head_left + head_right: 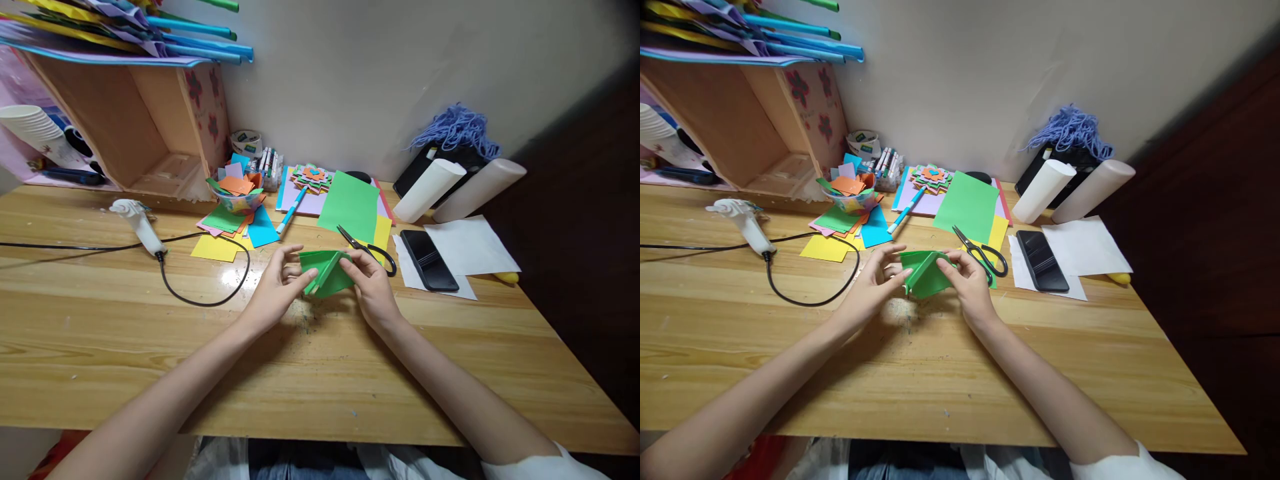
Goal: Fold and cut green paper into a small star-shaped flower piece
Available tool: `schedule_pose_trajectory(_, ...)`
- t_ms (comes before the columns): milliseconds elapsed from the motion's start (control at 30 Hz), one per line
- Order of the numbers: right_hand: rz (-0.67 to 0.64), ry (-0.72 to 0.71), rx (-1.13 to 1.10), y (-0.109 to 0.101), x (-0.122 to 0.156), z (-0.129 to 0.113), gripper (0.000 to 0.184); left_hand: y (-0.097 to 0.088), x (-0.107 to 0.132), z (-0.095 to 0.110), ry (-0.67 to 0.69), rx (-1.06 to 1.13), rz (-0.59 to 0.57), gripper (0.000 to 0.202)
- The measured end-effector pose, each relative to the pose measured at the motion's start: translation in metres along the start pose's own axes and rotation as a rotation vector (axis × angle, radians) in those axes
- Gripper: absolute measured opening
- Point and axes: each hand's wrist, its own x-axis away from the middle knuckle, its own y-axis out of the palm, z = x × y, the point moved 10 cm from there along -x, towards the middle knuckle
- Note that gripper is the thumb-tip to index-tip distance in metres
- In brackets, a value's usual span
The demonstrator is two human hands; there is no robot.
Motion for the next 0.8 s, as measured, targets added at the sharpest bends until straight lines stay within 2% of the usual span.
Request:
schedule_pose_trajectory(133,-0.085,-0.066,0.056,0.011,0.003,-0.009,0.015,0.002,0.000,0.009,0.080,-0.063,-0.018,0.028)
schedule_pose_trajectory(233,0.059,-0.185,0.197,-0.001,0.007,-0.025,0.023,-0.003,0.002,0.018,0.157,-0.139,0.023,0.018)
schedule_pose_trajectory(300,0.123,-0.228,0.282,-0.007,0.010,-0.033,0.021,-0.006,0.005,0.023,0.205,-0.198,0.059,0.014)
schedule_pose_trajectory(333,0.097,-0.212,0.304,-0.004,0.010,-0.033,0.020,-0.007,0.007,0.026,0.228,-0.226,0.075,0.013)
schedule_pose_trajectory(433,-0.123,-0.080,0.283,0.017,0.010,-0.019,0.023,-0.008,0.011,0.034,0.294,-0.298,0.103,0.012)
schedule_pose_trajectory(500,-0.217,-0.022,0.260,0.027,0.013,-0.013,0.024,-0.007,0.014,0.041,0.347,-0.350,0.114,0.014)
schedule_pose_trajectory(633,-0.269,0.004,0.290,0.036,0.018,-0.012,0.023,0.000,0.021,0.053,0.457,-0.452,0.087,0.018)
schedule_pose_trajectory(800,-0.277,0.043,0.204,0.038,0.021,-0.011,0.024,0.006,0.025,0.057,0.527,-0.528,0.066,0.019)
